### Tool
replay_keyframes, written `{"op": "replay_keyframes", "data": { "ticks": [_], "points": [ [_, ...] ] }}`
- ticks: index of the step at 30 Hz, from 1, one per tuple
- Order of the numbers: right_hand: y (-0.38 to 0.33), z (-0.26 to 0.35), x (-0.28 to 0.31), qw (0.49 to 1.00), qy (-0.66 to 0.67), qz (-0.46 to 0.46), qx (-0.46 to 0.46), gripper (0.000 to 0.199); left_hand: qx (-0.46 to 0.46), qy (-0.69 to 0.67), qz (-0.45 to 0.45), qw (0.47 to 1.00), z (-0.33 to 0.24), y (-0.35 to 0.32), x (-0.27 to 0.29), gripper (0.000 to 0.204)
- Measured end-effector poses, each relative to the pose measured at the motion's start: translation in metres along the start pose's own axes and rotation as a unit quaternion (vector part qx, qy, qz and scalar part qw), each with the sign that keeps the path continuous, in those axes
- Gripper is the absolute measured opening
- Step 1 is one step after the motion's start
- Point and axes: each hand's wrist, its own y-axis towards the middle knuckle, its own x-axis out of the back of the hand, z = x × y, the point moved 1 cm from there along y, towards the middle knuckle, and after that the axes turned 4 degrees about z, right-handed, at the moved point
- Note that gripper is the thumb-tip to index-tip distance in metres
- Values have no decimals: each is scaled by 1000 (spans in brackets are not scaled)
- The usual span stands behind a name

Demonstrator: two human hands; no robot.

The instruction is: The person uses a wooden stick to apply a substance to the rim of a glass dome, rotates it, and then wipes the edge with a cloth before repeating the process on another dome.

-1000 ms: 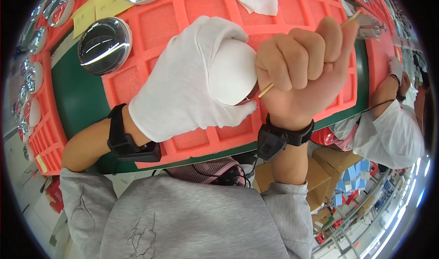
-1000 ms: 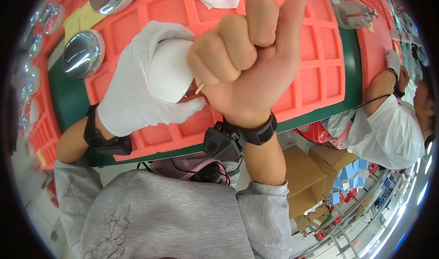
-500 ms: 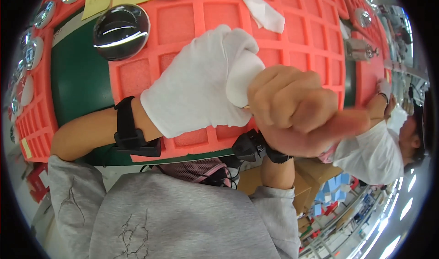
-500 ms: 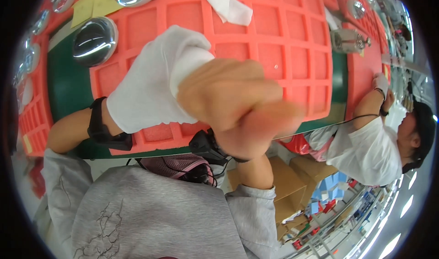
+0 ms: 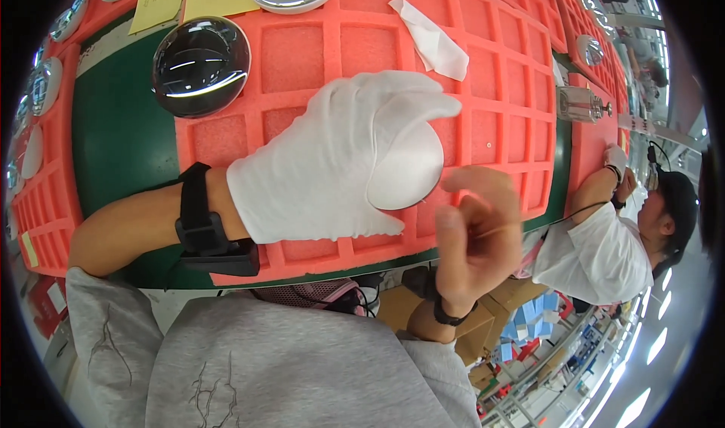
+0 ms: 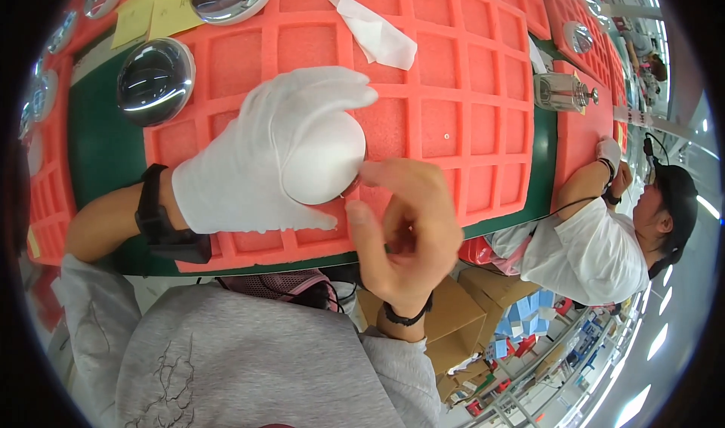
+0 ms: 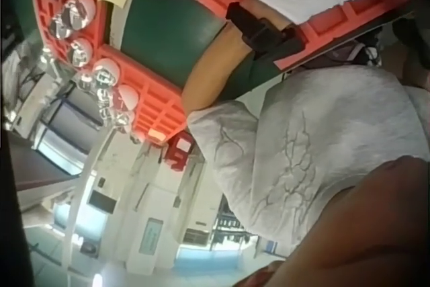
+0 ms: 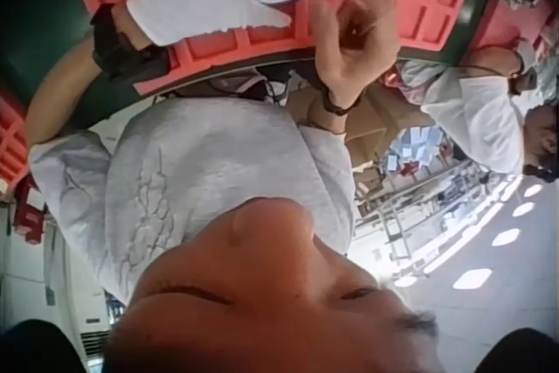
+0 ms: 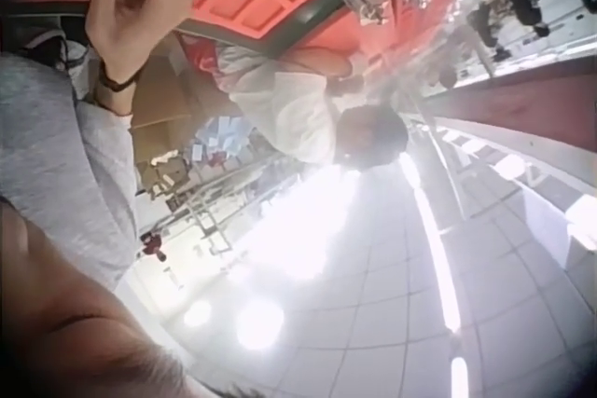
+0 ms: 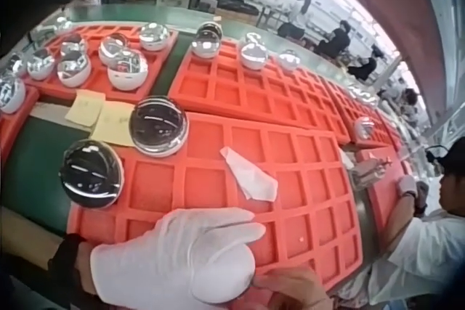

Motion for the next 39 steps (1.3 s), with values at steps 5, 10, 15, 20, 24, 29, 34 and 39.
{"op": "replay_keyframes", "data": {
  "ticks": [5,10,15,20,24,29,34,39],
  "points": [
    [-13,1,-8,997,-70,-17,1,30,-48,-58,48,996,5,-2,4,83],
    [-14,-4,-12,991,-100,-74,40,28,-5,-79,76,994,7,-2,-2,78],
    [-7,1,-12,987,-135,-79,48,25,13,-15,63,998,-1,-2,-3,70],
    [0,0,-13,985,-151,-70,43,21,32,64,31,997,-7,0,-3,65],
    [1,-2,-13,989,-138,-48,20,26,42,64,31,997,-11,3,-1,67],
    [-6,-6,-17,996,-75,-44,-6,25,31,92,46,994,-14,3,0,69],
    [-13,-6,-16,997,-55,-44,-21,26,20,77,36,996,-13,0,-2,70],
    [-16,-11,-17,999,-32,-23,15,16,34,74,36,996,-12,0,-1,69]
  ]
}}
